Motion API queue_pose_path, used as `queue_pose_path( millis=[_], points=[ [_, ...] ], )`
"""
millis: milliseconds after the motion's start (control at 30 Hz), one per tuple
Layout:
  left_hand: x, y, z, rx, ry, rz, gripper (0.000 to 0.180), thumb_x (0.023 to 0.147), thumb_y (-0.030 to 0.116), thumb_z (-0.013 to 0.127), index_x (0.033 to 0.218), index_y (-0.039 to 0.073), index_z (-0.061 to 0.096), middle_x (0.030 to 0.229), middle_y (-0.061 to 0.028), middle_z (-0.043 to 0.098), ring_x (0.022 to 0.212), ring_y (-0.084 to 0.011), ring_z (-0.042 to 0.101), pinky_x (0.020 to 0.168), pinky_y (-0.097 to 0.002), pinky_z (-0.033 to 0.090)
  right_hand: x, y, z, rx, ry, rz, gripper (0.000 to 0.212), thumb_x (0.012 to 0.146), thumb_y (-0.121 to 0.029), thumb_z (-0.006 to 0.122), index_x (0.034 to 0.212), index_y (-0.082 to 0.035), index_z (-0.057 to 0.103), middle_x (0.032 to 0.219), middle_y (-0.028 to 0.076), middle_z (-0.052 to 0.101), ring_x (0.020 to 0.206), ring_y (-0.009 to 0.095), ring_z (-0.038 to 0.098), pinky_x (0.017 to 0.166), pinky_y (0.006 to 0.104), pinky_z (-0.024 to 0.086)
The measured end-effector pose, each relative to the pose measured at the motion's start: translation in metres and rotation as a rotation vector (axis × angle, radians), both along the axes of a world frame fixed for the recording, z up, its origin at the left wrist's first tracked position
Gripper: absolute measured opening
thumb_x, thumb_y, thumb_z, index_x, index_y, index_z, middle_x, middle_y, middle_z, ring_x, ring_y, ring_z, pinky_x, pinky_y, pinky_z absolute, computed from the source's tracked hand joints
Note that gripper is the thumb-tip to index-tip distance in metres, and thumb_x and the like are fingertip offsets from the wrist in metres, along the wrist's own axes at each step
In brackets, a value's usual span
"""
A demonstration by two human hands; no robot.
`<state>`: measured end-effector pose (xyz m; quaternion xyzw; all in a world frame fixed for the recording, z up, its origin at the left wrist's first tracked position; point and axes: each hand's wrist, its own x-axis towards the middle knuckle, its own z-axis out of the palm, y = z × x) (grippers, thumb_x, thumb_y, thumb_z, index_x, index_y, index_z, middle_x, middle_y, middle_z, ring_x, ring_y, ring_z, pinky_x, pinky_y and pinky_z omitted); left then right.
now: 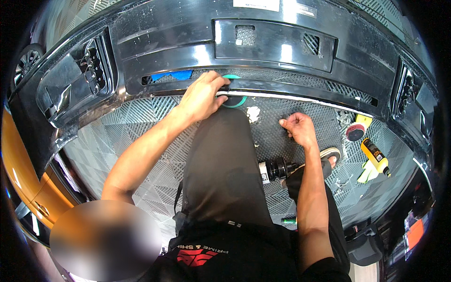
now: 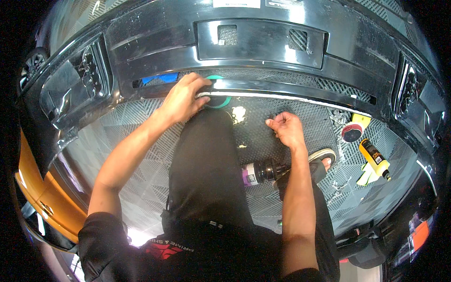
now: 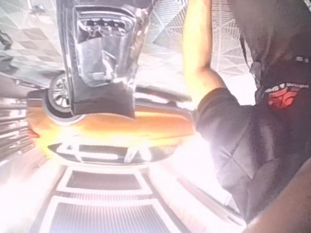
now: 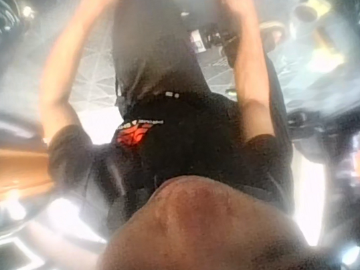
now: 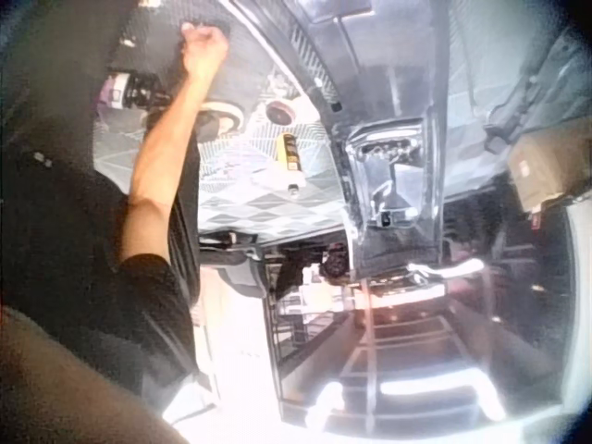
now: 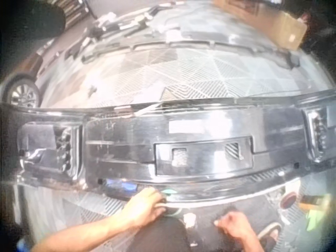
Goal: The person applies a clear protective film to the front bumper of a car. They use a squeegee to smooth the film and remove bubbles, then trim the edges with a knife. The person works methodically along the bumper's contours.
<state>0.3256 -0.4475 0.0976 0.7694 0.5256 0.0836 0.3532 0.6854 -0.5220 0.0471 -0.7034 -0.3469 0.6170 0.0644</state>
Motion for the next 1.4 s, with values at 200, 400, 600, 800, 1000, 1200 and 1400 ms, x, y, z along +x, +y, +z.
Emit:
queue_pose_path(
  millis=[200, 400, 600, 800, 1000, 1200, 1400],
  points=[
    [-0.004, -0.013, -0.006, 0.004, 0.190, -0.094, 0.037, 0.091, 0.013, 0.079, 0.127, 0.005, 0.075, 0.116, -0.0120, 0.068, 0.112, -0.0331, 0.065, 0.098, -0.0458, 0.055, -0.032, 0.026, 0.050, 0.240, -0.573, 0.399, 0.032, 0.091, -0.031, 0.085, 0.092, -0.002, 0.071, 0.086, 0.021, 0.076, 0.082, 0.042, 0.074, 0.077, 0.0539, 0.057],
    [-0.008, -0.021, -0.015, 0.001, 0.134, 0.011, 0.032, 0.092, 0.015, 0.078, 0.122, 0.005, 0.077, 0.115, -0.0110, 0.069, 0.111, -0.0328, 0.064, 0.098, -0.0459, 0.054, -0.111, 0.048, 0.045, 0.869, -0.252, 0.594, 0.022, 0.096, -0.016, 0.075, 0.114, -0.003, 0.075, 0.113, 0.017, 0.070, 0.107, 0.037, 0.065, 0.094, 0.0477, 0.053],
    [0.003, -0.023, -0.015, 0.009, 0.080, 0.069, 0.026, 0.092, 0.014, 0.078, 0.117, 0.006, 0.080, 0.113, -0.0095, 0.069, 0.110, -0.0317, 0.062, 0.098, -0.0447, 0.052, -0.156, 0.065, 0.028, 0.760, -0.182, 0.735, 0.034, 0.098, -0.016, 0.070, 0.130, -0.006, 0.076, 0.123, 0.012, 0.067, 0.121, 0.033, 0.059, 0.104, 0.0487, 0.046],
    [-0.002, -0.023, -0.023, 0.009, 0.045, 0.066, 0.022, 0.091, 0.011, 0.078, 0.112, 0.004, 0.079, 0.107, -0.0112, 0.069, 0.106, -0.0327, 0.063, 0.098, -0.0454, 0.052, -0.161, 0.061, 0.028, 0.797, -0.203, 0.757, 0.024, 0.096, -0.012, 0.071, 0.116, -0.005, 0.081, 0.114, 0.012, 0.068, 0.112, 0.032, 0.061, 0.097, 0.0471, 0.048],
    [-0.004, -0.020, -0.030, 0.073, -0.065, 0.042, 0.014, 0.089, 0.007, 0.077, 0.102, 0.001, 0.075, 0.104, -0.0152, 0.068, 0.103, -0.0369, 0.064, 0.096, -0.0466, 0.053, -0.159, 0.065, 0.020, 0.838, -0.160, 0.745, 0.012, 0.091, -0.006, 0.074, 0.101, -0.002, 0.078, 0.105, 0.015, 0.065, 0.107, 0.036, 0.062, 0.097, 0.0479, 0.051],
    [-0.006, -0.018, -0.032, 0.082, -0.108, 0.018, 0.013, 0.088, 0.005, 0.078, 0.099, 0.000, 0.073, 0.100, -0.0171, 0.068, 0.101, -0.0384, 0.064, 0.094, -0.0475, 0.053, -0.159, 0.071, 0.022, 0.826, -0.147, 0.802, 0.010, 0.091, -0.006, 0.073, 0.100, -0.002, 0.075, 0.106, 0.016, 0.064, 0.107, 0.036, 0.061, 0.097, 0.0485, 0.051],
    [-0.004, -0.022, -0.028, 0.061, -0.073, 0.071, 0.024, 0.088, 0.006, 0.078, 0.111, -0.001, 0.076, 0.106, -0.0153, 0.068, 0.105, -0.0373, 0.064, 0.097, -0.0463, 0.053, -0.163, 0.060, 0.028, 0.860, -0.166, 0.649, 0.022, 0.094, -0.007, 0.071, 0.115, -0.002, 0.077, 0.117, 0.016, 0.067, 0.116, 0.035, 0.062, 0.101, 0.0472, 0.051]
  ],
)
